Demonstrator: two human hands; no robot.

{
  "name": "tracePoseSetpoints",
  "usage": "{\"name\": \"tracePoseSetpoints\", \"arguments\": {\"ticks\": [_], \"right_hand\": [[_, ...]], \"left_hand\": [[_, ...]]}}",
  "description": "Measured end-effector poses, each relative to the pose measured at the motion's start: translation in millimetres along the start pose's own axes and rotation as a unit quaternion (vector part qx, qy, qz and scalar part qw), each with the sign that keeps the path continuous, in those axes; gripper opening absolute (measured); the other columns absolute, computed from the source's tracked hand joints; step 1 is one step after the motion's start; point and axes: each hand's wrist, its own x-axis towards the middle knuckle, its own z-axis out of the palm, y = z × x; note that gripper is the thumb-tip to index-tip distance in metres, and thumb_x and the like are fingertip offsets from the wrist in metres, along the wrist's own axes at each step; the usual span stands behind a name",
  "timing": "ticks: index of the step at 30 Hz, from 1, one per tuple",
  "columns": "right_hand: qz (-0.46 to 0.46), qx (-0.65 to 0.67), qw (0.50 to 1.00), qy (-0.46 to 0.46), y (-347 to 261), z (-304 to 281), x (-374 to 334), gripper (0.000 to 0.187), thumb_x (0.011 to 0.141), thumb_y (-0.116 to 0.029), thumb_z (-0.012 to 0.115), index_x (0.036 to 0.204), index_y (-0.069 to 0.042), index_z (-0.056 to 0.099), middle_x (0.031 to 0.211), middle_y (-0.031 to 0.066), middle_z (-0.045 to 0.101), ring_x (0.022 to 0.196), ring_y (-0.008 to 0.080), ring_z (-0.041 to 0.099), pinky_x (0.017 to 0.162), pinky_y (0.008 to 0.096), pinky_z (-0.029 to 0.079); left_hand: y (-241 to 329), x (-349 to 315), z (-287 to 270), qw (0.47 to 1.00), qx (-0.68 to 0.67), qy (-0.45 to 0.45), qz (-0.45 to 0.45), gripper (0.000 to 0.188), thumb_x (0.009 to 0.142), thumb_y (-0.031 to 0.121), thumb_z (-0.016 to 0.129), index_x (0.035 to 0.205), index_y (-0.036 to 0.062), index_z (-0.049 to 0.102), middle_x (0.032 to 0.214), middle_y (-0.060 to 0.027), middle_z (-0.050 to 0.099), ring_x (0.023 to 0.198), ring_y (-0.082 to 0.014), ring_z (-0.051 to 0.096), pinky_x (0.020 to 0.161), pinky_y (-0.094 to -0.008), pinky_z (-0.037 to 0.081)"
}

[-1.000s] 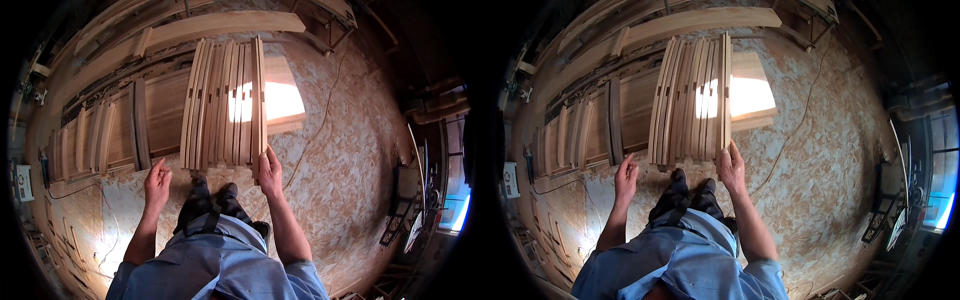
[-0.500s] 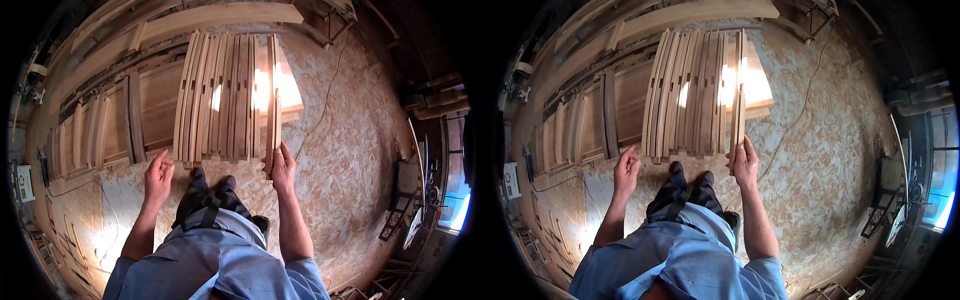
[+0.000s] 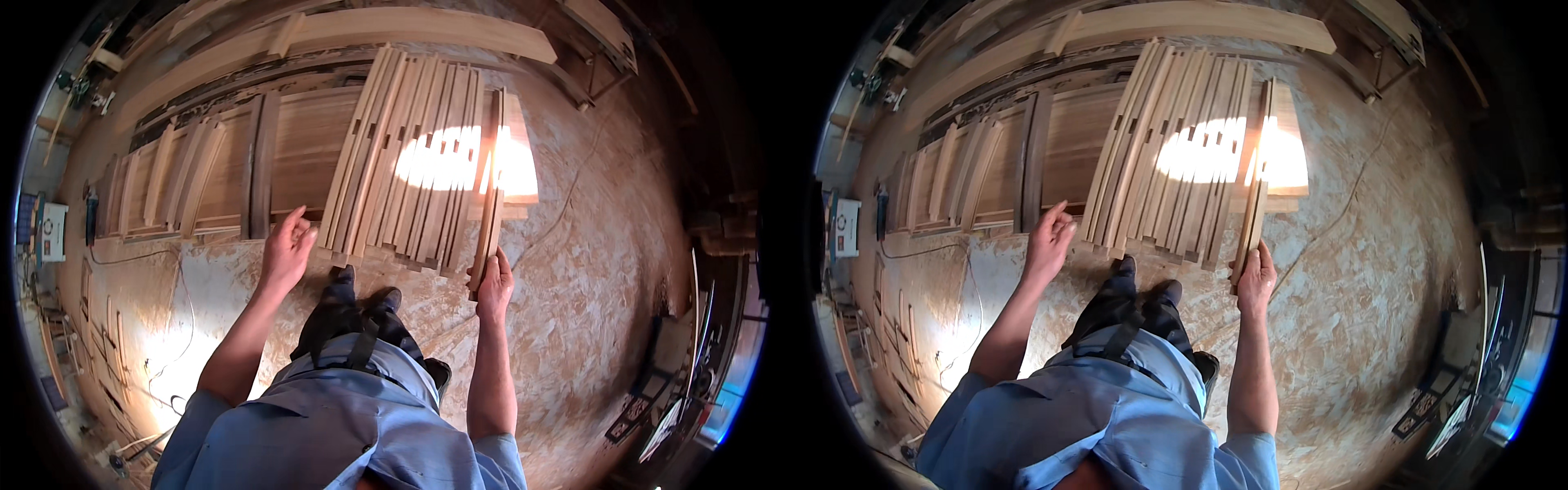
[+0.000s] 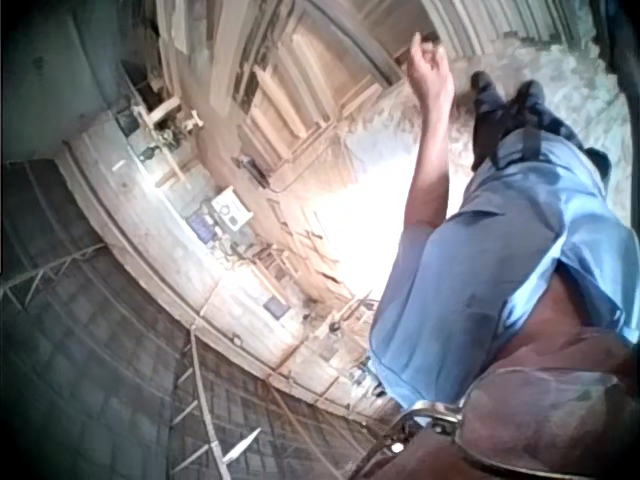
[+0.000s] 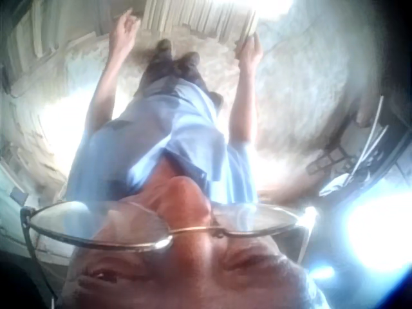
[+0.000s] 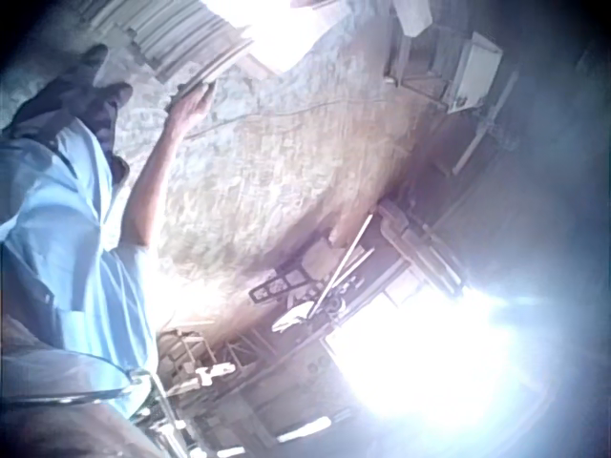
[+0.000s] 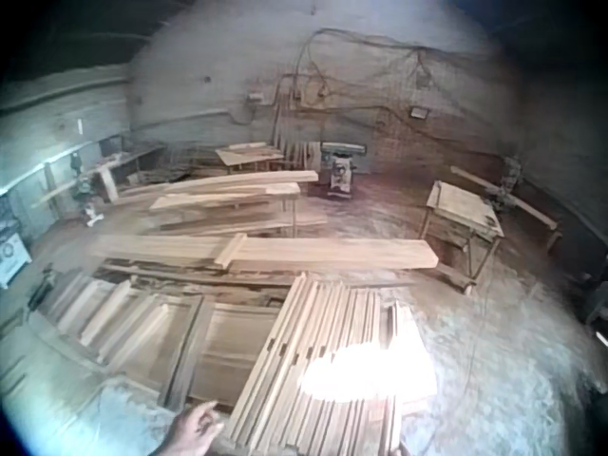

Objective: The person removes a clamp from a large wooden panel and places it on a workbench. They then walk to a pile of wooden slats and repeatedly pick up individual pieces, inspect them, and place them back into the pile.

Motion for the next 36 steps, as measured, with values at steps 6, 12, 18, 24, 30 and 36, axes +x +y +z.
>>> {"name": "tracePoseSetpoints", "arguments": {"ticks": [6,12,18,24,30,36], "right_hand": [[0.024,-0.051,0.998,-0.037,8,1,26,0.034,0.099,-0.025,0.044,0.123,-0.003,0.054,0.075,0.0037,0.060,0.057,0.0101,0.055,0.047,0.0241,0.044],[0.068,0.012,0.997,-0.039,12,2,18,0.030,0.099,-0.028,0.044,0.109,-0.004,0.058,0.079,0.0036,0.062,0.062,0.0128,0.060,0.050,0.0270,0.048],[0.085,0.047,0.992,-0.080,26,-12,15,0.033,0.098,-0.033,0.047,0.109,-0.004,0.058,0.087,0.0052,0.064,0.065,0.0165,0.063,0.054,0.0300,0.051],[0.106,0.051,0.990,-0.073,22,-13,13,0.037,0.099,-0.033,0.043,0.103,0.000,0.060,0.085,0.0078,0.065,0.069,0.0184,0.065,0.056,0.0326,0.053],[0.127,0.060,0.987,-0.077,22,-9,15,0.041,0.100,-0.036,0.042,0.103,0.002,0.059,0.089,0.0108,0.065,0.072,0.0206,0.065,0.058,0.0341,0.054],[0.147,0.099,0.982,-0.071,12,-7,9,0.044,0.100,-0.038,0.040,0.105,0.003,0.056,0.090,0.0142,0.064,0.070,0.0220,0.064,0.057,0.0346,0.053]], "left_hand": [[17,27,17,0.985,0.076,-0.076,-0.133,0.071,0.083,0.039,0.067,0.136,-0.0022,0.042,0.111,-0.0227,0.064,0.103,-0.0290,0.062,0.090,-0.0361,0.048],[-3,31,16,0.983,0.101,-0.110,-0.110,0.066,0.086,0.039,0.064,0.130,-0.0078,0.047,0.121,-0.0268,0.058,0.116,-0.0347,0.056,0.096,-0.0369,0.044],[-14,44,6,0.979,0.053,-0.155,-0.118,0.061,0.088,0.035,0.063,0.127,-0.0096,0.048,0.121,-0.0255,0.059,0.111,-0.0293,0.060,0.093,-0.0355,0.047],[2,42,2,0.983,0.017,-0.131,-0.124,0.028,0.090,0.023,0.059,0.100,-0.0035,0.061,0.081,-0.0063,0.065,0.075,-0.0097,0.058,0.068,-0.0293,0.048],[8,39,-8,0.977,-0.092,-0.065,-0.179,0.039,0.088,0.025,0.060,0.111,-0.0054,0.056,0.096,-0.0105,0.064,0.080,-0.0129,0.061,0.063,-0.0291,0.051],[1,45,-25,0.895,-0.352,-0.124,-0.246,0.039,0.091,0.024,0.054,0.118,-0.0047,0.054,0.097,-0.0147,0.065,0.082,-0.0214,0.064,0.071,-0.0358,0.053]]}}
